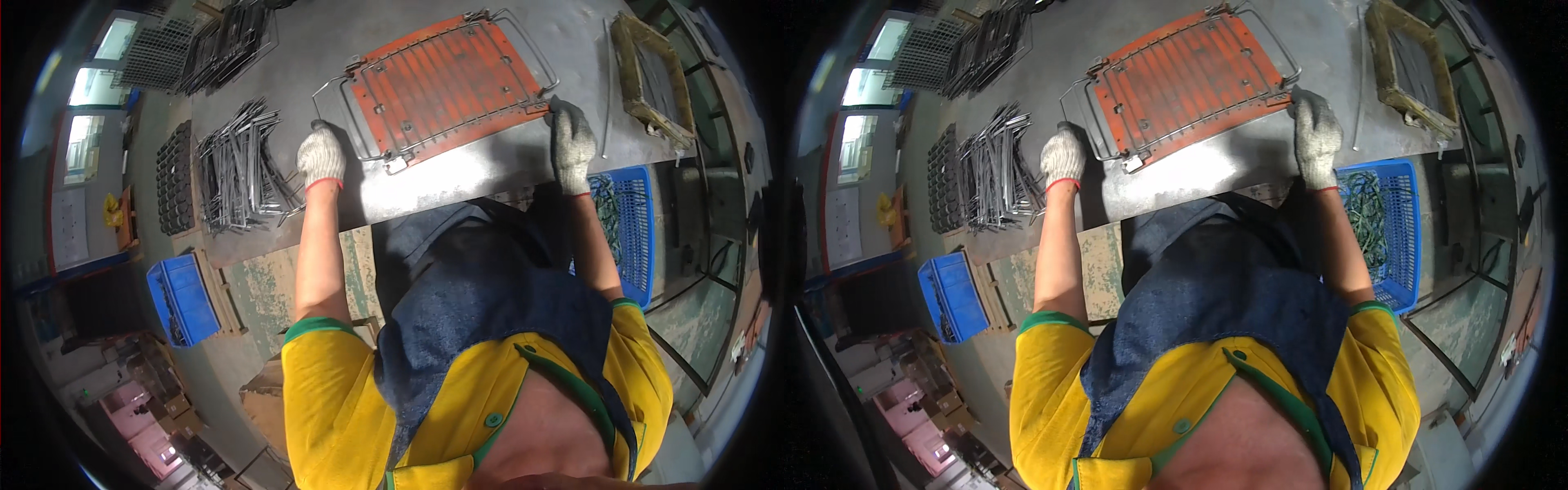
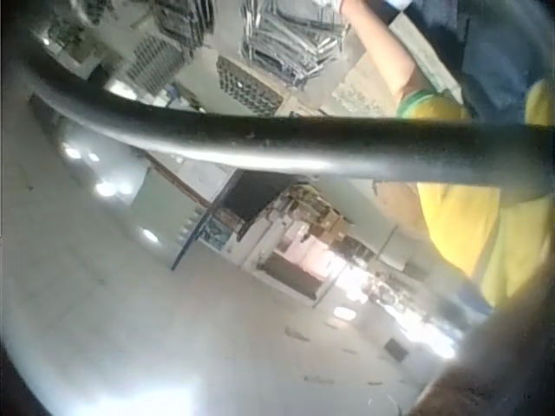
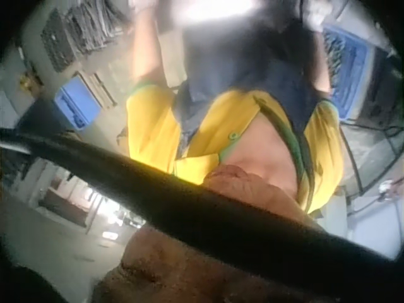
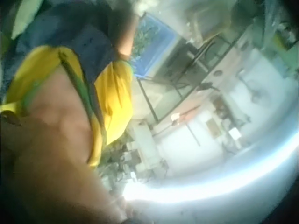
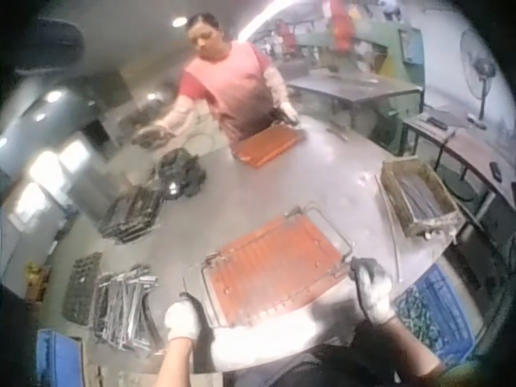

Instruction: The person inserts metal rods into slots on an orange rectangular frame to assemble a wire rack. They repeatedly pick up rods from a pile on the table, place them into the frame, and then move the completed rack aside. The process is repeated for multiple units.

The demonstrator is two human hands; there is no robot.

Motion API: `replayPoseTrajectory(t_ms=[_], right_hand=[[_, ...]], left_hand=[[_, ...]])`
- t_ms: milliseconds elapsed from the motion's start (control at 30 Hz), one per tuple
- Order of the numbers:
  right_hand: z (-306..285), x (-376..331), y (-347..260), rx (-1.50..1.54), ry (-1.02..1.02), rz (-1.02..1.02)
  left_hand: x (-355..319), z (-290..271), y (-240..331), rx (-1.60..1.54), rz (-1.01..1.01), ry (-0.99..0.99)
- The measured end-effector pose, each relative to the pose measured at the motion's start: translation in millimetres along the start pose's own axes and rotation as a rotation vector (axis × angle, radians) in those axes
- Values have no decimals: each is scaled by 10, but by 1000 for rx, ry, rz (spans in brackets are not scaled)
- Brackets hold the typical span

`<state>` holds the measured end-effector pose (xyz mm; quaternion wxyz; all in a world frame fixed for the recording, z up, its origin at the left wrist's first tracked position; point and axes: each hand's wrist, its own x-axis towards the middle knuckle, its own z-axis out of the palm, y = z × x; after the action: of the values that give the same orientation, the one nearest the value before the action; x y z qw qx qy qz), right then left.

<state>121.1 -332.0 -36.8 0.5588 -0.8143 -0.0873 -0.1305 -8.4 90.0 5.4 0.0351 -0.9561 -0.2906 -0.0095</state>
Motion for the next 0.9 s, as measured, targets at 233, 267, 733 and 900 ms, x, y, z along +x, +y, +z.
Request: replayPoseTrajectory(t_ms=[233,267,733,900], right_hand=[[-85,-10,-80,-278,20,-260],[-85,-13,-46,-328,17,-318],[-174,-564,-937,288,-660,560],[220,-923,-1297,201,-881,-96]], left_hand=[[-950,-255,415,-84,-47,-222],[-1115,-289,439,-99,-87,-255],[-1996,19,351,-2332,-407,-278],[-1635,-880,843,-2045,-343,-213]])
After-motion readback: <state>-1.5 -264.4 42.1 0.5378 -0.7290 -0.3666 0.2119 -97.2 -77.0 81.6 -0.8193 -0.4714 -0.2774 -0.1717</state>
